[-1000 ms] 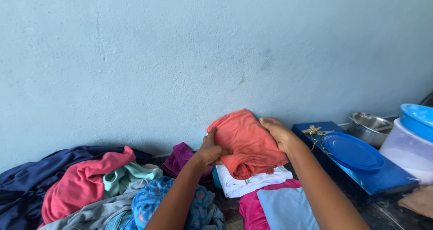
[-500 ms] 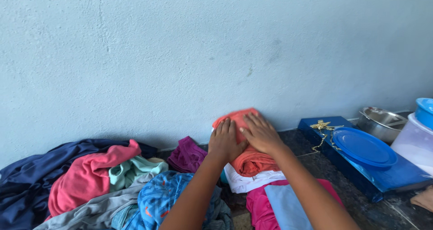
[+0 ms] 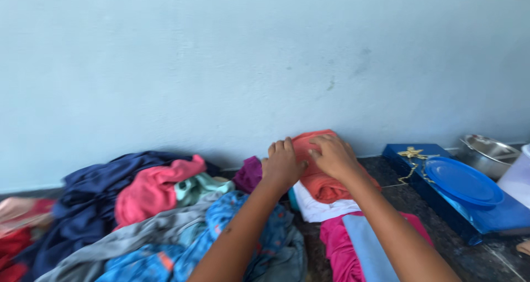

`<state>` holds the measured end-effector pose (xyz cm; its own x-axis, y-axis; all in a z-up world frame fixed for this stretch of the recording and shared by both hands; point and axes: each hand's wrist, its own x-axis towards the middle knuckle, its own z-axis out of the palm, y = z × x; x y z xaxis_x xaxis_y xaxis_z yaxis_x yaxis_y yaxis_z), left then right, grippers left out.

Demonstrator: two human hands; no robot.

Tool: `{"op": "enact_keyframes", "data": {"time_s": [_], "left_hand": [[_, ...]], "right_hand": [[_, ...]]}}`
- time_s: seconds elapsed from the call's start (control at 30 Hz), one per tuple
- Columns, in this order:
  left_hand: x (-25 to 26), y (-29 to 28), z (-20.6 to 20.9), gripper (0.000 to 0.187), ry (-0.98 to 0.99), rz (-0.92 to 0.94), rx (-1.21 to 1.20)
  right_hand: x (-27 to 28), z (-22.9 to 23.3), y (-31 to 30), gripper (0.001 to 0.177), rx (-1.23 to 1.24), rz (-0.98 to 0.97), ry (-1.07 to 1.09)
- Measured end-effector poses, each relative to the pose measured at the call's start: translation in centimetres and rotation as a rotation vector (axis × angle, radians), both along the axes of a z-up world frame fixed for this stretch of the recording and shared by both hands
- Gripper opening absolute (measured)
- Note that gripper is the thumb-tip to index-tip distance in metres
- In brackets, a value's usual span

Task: The person folds several garments by hand on the floor. They pick up a coral shirt, smooth and fold it, then place it on a stack. Next, they fold a pink t-shirt and a light green garment, stacking each on top of the previous items.

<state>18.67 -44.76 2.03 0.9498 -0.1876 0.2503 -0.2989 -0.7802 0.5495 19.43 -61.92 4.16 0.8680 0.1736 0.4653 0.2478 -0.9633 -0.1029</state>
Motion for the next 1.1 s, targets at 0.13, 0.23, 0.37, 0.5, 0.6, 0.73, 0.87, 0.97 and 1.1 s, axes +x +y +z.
{"op": "enact_keyframes", "data": {"time_s": [0.13,0.23,0.37,0.5,0.6,0.73,0.87,0.97,1.1], "left_hand": [[-3.7,6.9,1.5,0.084,-0.12,0.047,0.013],[-6.4,13.5,1.8,0.078,-0.236,0.13,0.002],[-9.6,22.6,1.5,0.079,-0.241,0.236,0.003],[-11.9,31.5,0.3,0.068,-0.236,0.362,-0.058],[-13.0,36.3,-0.9,0.055,-0.212,0.431,-0.17],[-13.6,39.1,-2.6,0.041,-0.08,0.507,-0.275],[-13.7,38.6,-2.9,0.039,0.068,0.6,-0.218],[-13.9,37.3,-2.5,0.041,0.241,0.637,-0.127],[-14.2,35.4,-1.9,0.052,0.278,0.532,-0.13]], "right_hand": [[-4.5,2.0,8.3,0.03,0.17,0.232,-0.061],[-7.1,2.9,15.1,0.028,0.198,0.353,-0.079],[-9.6,3.1,23.6,0.027,0.295,0.464,-0.01],[-11.7,2.7,30.0,0.031,0.296,0.499,0.019],[-12.4,2.4,32.8,0.043,0.264,0.35,0.089],[-12.1,0.8,34.2,0.048,0.233,0.176,0.084],[-10.5,-1.7,34.1,0.031,0.373,0.171,0.016],[-8.8,-2.4,33.6,0.019,0.567,0.126,-0.003],[-7.6,-0.6,32.4,0.018,1.087,0.372,0.049]]}}
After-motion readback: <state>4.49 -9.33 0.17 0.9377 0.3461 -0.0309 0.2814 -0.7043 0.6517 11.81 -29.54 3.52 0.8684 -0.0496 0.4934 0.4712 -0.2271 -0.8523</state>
